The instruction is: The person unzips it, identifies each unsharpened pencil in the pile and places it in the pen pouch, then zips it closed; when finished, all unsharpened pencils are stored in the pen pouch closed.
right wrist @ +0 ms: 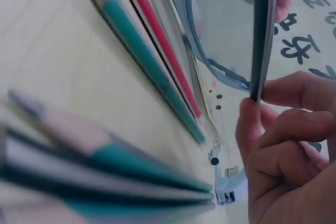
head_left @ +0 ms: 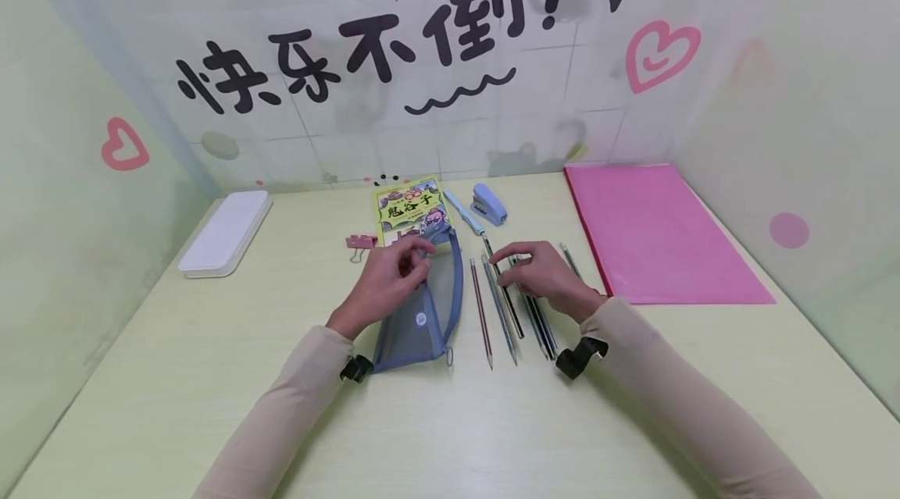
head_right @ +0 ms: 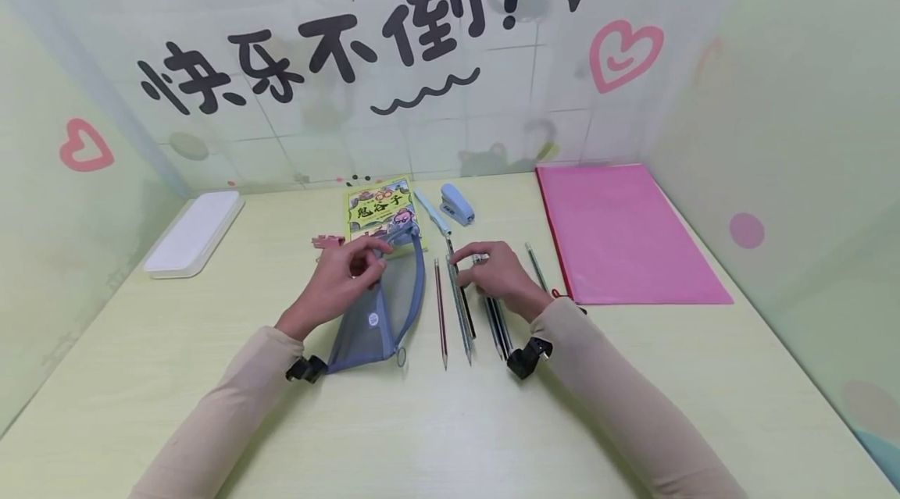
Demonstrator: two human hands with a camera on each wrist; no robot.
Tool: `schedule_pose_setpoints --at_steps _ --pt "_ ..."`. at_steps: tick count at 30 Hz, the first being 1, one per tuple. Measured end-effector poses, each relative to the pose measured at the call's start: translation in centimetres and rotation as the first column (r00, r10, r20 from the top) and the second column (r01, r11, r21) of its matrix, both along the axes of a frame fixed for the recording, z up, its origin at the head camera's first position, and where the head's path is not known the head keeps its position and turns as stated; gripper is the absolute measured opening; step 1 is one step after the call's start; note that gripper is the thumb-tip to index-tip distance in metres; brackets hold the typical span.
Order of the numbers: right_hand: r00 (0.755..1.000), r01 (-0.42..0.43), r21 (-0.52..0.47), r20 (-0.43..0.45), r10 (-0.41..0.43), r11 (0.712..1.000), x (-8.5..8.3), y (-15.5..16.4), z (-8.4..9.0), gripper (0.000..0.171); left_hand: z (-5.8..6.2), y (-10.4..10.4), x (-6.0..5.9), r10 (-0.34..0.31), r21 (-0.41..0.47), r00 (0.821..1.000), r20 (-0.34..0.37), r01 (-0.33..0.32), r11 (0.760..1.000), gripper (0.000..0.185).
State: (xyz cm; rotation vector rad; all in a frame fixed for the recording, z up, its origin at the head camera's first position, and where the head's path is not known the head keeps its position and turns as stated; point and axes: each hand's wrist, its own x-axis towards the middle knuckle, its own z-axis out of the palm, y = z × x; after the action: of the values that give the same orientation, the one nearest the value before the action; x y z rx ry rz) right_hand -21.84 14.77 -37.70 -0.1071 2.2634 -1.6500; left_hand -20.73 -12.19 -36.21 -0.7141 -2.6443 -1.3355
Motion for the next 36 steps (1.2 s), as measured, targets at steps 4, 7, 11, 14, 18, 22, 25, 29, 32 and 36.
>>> schedule_pose_setpoints --at_steps 4,7,11,14,18,22,25,29,32,36 --pt "0.999 0.047 -0.085 0.004 -0.047 0.995 0.1 -1.0 -0.2 0.041 0.0 0.0 0.0 0.002 -0.003 1.000 -0.003 -0.002 1.000 0.018" --pt "0.998 0.066 -0.152 0.009 -0.066 0.986 0.1 -1.9 -0.4 0.042 0.0 0.0 0.1 0.005 -0.008 1.000 -0.008 -0.005 1.000 0.018" --pt "0.995 0.103 -0.239 0.023 -0.100 0.965 0.0 -3.2 -0.8 0.043 0.1 0.1 0.1 0.006 -0.008 1.000 -0.003 -0.006 1.000 0.018" --pt "0.988 0.156 -0.298 0.025 -0.155 0.942 0.1 -4.2 -0.9 0.043 0.1 0.2 0.1 0.004 -0.003 1.000 0.000 -0.004 1.000 0.018" --pt "0.967 0.251 -0.350 0.041 -0.253 0.902 0.0 -5.6 -1.0 0.043 0.1 0.3 0.1 0.003 -0.006 1.000 -0.010 -0.003 1.000 0.018" --pt "0.947 0.313 -0.342 0.042 -0.319 0.886 0.1 -6.8 -1.2 0.040 0.1 0.4 0.1 0.006 -0.008 1.000 -0.018 -0.007 1.000 0.017" --pt "0.948 0.308 -0.319 0.022 -0.318 0.896 0.6 -7.4 -1.2 0.038 0.1 0.4 0.0 0.017 -0.005 1.000 -0.013 -0.017 1.000 0.017" --pt "0.960 0.268 -0.297 0.007 -0.279 0.916 1.5 -7.8 -1.2 0.038 0.2 0.4 -0.1 0.034 -0.002 0.999 -0.004 -0.034 0.999 0.019" --pt "0.967 0.243 -0.285 0.002 -0.253 0.927 2.0 -8.0 -1.2 0.039 0.1 0.5 -0.2 0.036 -0.002 0.999 -0.010 -0.036 0.999 0.020" --pt "0.975 0.214 -0.280 -0.002 -0.223 0.936 2.5 -8.2 -1.1 0.038 0.1 0.6 -0.3 0.029 -0.002 0.999 -0.026 -0.029 1.000 0.021"
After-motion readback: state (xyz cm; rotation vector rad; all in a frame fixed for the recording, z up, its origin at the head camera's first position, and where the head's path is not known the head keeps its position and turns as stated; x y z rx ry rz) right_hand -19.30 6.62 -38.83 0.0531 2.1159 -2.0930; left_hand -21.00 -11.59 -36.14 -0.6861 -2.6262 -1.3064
